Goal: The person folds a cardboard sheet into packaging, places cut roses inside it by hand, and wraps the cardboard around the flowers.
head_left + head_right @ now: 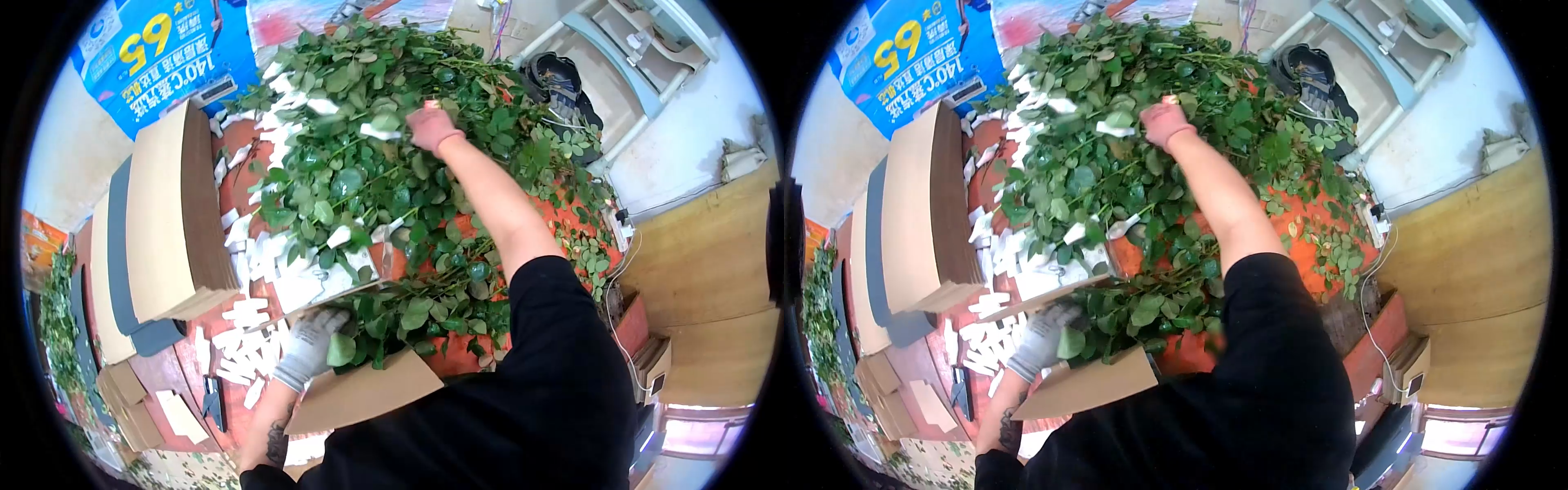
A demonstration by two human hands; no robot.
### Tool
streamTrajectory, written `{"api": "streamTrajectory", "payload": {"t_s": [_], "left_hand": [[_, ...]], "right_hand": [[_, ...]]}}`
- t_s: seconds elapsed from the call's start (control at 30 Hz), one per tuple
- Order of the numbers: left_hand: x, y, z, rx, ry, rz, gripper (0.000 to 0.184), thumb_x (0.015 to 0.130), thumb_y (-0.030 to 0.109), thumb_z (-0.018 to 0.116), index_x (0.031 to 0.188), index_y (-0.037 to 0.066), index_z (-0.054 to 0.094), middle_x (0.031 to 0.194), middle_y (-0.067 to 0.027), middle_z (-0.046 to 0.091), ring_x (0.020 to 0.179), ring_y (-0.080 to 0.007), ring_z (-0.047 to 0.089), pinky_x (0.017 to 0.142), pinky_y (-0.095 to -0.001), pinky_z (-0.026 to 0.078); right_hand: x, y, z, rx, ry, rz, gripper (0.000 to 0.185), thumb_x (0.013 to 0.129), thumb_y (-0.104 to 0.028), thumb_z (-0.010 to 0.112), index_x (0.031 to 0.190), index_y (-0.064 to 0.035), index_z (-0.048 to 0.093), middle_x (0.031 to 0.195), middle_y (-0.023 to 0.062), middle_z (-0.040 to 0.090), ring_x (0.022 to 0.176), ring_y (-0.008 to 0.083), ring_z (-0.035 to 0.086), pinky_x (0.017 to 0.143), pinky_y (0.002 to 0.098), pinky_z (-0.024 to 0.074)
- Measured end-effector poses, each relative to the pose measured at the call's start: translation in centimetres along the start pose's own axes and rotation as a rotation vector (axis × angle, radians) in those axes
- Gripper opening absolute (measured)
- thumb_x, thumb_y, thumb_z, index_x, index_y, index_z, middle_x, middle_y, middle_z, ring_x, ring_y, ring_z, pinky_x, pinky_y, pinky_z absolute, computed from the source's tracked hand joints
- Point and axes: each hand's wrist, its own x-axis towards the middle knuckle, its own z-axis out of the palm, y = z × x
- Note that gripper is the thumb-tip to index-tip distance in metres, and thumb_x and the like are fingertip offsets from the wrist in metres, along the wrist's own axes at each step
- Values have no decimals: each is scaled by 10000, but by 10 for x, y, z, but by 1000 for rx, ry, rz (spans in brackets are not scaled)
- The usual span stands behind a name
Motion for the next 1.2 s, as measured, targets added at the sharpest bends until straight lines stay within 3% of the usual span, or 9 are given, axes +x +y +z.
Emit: {"api": "streamTrajectory", "payload": {"t_s": [0.13,0.37,0.53,0.67,0.8,0.87,0.93,1.0,1.2], "left_hand": [[-22,-24,9,-109,53,-19,718,633,241,733,1282,114,453,1259,-170,491,1149,-352,477,996,-428,354],[-11,-14,16,-293,138,-160,608,665,292,729,1187,55,528,1159,-203,537,1080,-374,512,937,-440,413],[-13,-18,19,-263,124,-146,626,670,315,734,1199,58,520,1167,-189,533,1122,-364,483,985,-434,372],[-14,-16,15,-263,79,-194,665,654,340,742,1213,63,512,1173,-200,530,1125,-380,478,1001,-435,358],[-16,-22,26,-208,156,-129,642,670,309,713,1225,64,503,1196,-217,529,1119,-378,497,980,-438,380],[-18,-16,15,-263,89,-194,612,659,261,724,1199,60,517,1189,-214,526,1115,-385,495,971,-444,389],[-18,-13,19,-286,292,-130,597,642,211,736,1177,53,523,1184,-211,518,1113,-384,494,969,-452,389],[-19,-7,11,-320,343,-78,644,612,214,754,1193,73,516,1188,-196,500,1122,-389,476,974,-462,379],[-23,0,12,-226,222,24,766,564,283,770,1257,109,494,1199,-161,492,1135,-382,466,935,-476,400]], "right_hand": [[-32,28,-35,-40,-30,-44,569,754,-450,600,1110,-7,579,1123,184,598,1004,286,609,911,353,464],[-87,47,-74,-577,112,35,328,791,-267,589,1034,-51,631,978,141,651,951,268,624,801,372,495],[-55,73,-34,473,202,153,709,765,-446,641,1285,-23,411,1284,208,476,1197,338,475,985,390,407],[-61,46,-54,-496,-87,379,1004,736,-526,642,1465,-75,120,1467,191,262,1296,409,337,1057,488,290],[-33,90,-60,-380,-130,400,890,775,-564,568,1433,-65,238,1399,177,390,1277,345,395,1032,440,349],[-50,86,-96,-202,-20,357,794,794,-520,555,1370,-33,305,1308,200,484,1179,318,508,975,390,397],[-66,105,-70,-171,508,179,645,795,-446,597,1254,-18,449,1155,135,601,1058,222,588,866,316,463],[-169,18,-136,663,663,-139,298,795,-228,627,999,-12,620,951,132,654,893,247,631,736,352,502],[-337,-37,-68,1458,-345,-173,366,781,-286,668,1049,-37,648,951,49,658,862,114,603,781,278,491]]}}
